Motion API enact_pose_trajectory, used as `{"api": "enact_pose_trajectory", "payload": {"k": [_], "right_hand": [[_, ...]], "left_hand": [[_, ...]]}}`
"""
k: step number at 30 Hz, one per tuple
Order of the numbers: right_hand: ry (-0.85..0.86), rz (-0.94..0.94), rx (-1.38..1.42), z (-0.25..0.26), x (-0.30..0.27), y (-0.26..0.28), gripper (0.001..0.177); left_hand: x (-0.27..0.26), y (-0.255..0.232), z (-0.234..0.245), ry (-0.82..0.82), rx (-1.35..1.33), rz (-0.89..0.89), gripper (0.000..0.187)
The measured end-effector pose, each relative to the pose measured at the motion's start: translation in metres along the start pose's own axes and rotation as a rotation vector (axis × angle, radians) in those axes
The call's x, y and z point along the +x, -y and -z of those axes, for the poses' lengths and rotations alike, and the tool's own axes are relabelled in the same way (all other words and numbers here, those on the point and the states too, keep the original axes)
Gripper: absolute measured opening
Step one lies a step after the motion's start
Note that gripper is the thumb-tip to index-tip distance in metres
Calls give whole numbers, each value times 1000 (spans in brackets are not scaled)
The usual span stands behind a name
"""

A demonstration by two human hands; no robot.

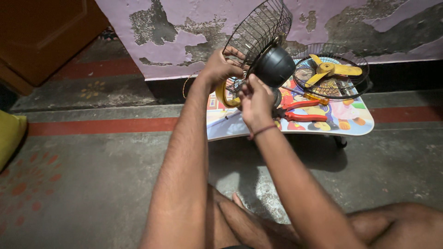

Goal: The person disassembles a yellow electric fan by removing the front grill, fan blades, and rear grill. They use pliers to loosen and remove the central nut securing the fan components.

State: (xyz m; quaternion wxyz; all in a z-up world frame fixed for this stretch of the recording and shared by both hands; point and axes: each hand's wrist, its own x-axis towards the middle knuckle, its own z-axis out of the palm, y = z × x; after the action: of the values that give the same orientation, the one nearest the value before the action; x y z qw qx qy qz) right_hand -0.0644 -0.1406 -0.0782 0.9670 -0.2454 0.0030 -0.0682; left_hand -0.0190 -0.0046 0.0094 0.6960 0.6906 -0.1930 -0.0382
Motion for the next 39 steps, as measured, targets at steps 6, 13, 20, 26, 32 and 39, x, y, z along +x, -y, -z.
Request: {"api": "enact_pose_trajectory", "payload": {"k": [6,13,20,26,32,39], "right_hand": [[254,1192,-1334,-27,-46,119,53],[1059,1321,-1838,-118,30,173,98],[1154,1234,-2064,-136,55,182,87],[1146,1136,-2172,-142,55,179,86],[1172,1072,-2126,-143,55,182,86],[1181,1088,-2089,-143,55,178,81]], "left_hand": [[4,-1,1,5,0,25,42],[11,-9,6,39,106,-44,43],[-55,-31,-39,-728,878,-601,59],[-103,34,-148,-936,-209,-421,15],[-40,63,-165,-722,-980,-135,24],[7,87,-144,-693,-1416,86,20]]}}
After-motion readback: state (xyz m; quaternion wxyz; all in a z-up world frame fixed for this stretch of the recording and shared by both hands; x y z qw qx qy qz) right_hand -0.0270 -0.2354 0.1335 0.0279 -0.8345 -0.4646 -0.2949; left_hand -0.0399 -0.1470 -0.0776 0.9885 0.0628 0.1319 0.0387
